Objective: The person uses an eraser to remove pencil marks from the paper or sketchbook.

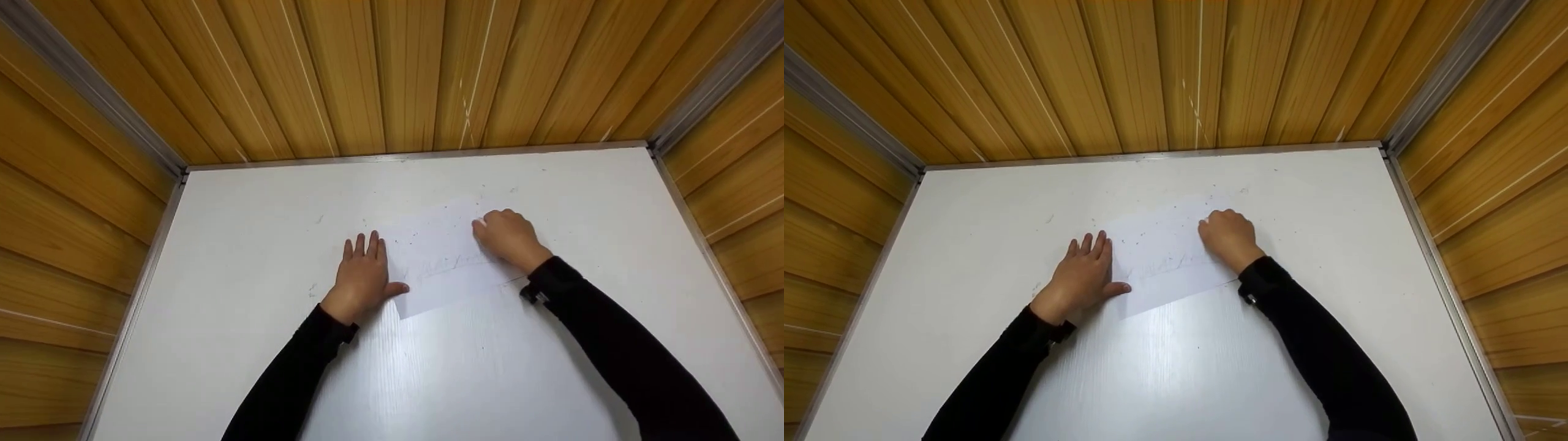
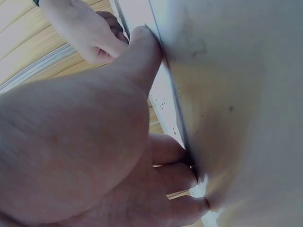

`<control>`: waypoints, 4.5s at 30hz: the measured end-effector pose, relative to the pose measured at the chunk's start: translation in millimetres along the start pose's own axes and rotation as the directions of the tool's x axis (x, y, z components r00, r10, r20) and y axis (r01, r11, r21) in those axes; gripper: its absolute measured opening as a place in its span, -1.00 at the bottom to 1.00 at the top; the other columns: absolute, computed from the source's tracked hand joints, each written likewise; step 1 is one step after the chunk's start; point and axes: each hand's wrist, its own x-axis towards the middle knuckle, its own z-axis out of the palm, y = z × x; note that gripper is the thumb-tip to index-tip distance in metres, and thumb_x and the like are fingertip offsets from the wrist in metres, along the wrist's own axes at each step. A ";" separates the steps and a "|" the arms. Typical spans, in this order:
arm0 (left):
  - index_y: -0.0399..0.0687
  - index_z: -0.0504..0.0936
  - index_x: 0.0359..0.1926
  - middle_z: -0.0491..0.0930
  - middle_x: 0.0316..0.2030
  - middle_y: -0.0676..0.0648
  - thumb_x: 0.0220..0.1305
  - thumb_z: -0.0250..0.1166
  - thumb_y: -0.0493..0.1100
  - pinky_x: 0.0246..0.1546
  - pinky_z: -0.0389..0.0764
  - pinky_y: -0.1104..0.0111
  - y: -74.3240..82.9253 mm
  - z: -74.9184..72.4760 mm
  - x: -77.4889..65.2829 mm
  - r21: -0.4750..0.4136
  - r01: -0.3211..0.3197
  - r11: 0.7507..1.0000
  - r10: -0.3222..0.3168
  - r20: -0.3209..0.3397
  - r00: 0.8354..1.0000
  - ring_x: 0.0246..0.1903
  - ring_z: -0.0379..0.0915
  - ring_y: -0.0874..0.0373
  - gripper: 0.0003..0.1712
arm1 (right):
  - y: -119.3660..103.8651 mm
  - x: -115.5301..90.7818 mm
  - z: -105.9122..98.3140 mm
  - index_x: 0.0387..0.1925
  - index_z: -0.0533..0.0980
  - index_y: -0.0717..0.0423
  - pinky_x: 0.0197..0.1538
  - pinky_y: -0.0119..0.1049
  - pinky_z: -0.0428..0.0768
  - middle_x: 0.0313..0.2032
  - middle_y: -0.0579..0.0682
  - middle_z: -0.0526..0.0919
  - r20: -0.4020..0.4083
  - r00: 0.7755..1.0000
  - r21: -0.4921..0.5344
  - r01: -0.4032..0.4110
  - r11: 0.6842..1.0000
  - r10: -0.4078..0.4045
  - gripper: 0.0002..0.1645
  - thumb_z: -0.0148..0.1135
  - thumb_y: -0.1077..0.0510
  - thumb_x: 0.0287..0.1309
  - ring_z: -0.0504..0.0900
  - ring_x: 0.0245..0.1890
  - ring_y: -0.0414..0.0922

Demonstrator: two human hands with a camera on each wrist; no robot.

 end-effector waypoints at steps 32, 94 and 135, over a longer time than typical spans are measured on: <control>-0.39 0.17 0.71 0.13 0.73 -0.38 0.36 0.30 0.60 0.74 0.13 -0.21 1.2 4.5 -0.3 -0.037 -0.008 0.999 0.007 -0.027 1.000 0.73 0.05 -0.37 0.37 | -137.6 -9.3 50.2 -0.22 0.66 0.22 0.03 0.20 0.77 -0.17 0.26 0.78 0.145 0.969 -0.103 0.216 0.971 -0.200 -0.42 -0.05 -0.12 0.72 0.78 -0.07 0.23; -0.39 0.17 0.71 0.17 0.72 -0.36 0.37 0.21 0.65 0.73 0.19 -0.16 2.1 2.8 -0.1 0.069 -0.010 0.998 0.012 -0.029 1.000 0.72 0.10 -0.36 0.38 | -27.2 20.0 14.9 -0.03 0.71 0.35 0.17 0.27 0.68 -0.03 0.38 0.78 0.008 0.991 -0.020 0.131 0.991 -0.131 -0.39 -0.09 -0.07 0.68 0.70 0.05 0.33; -0.37 0.18 0.71 0.14 0.73 -0.34 0.37 0.25 0.64 0.75 0.12 -0.19 -9.8 7.6 8.0 -0.005 0.005 1.000 -0.006 -0.049 0.999 0.71 0.09 -0.41 0.37 | -128.6 -0.2 61.6 -0.54 0.55 -0.01 -0.07 0.07 0.70 -0.38 0.06 0.73 0.148 0.930 -0.014 0.342 0.940 -0.336 -0.49 0.04 -0.03 0.62 0.66 -0.25 0.07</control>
